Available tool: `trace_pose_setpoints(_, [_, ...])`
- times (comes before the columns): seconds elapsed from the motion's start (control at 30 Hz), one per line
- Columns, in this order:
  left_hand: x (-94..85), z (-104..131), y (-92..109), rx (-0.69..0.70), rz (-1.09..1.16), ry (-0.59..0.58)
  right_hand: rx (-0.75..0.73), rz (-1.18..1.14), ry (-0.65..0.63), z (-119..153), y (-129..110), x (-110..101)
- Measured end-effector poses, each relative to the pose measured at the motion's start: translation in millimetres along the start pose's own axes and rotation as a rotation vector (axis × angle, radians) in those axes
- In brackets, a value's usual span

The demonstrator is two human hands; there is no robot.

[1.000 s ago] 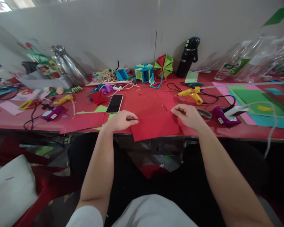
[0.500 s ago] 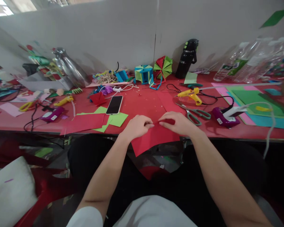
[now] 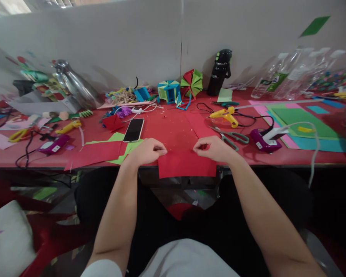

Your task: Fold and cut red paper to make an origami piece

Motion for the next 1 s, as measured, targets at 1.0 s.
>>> trace_pose_setpoints(1.0, [19.2, -3, 12, 0.218, 0.066, 0.095, -0.030, 0.007, 0.016, 1, -1, 0])
Point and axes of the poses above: each hand's wrist, its own z-axis away from the middle knuckle, its own x-axis out of the palm, y = z × x, the point moved 3 cm from there along -z, towards the middle knuckle, and after that the axes turned 9 degrees about y, right-handed, at the moved point
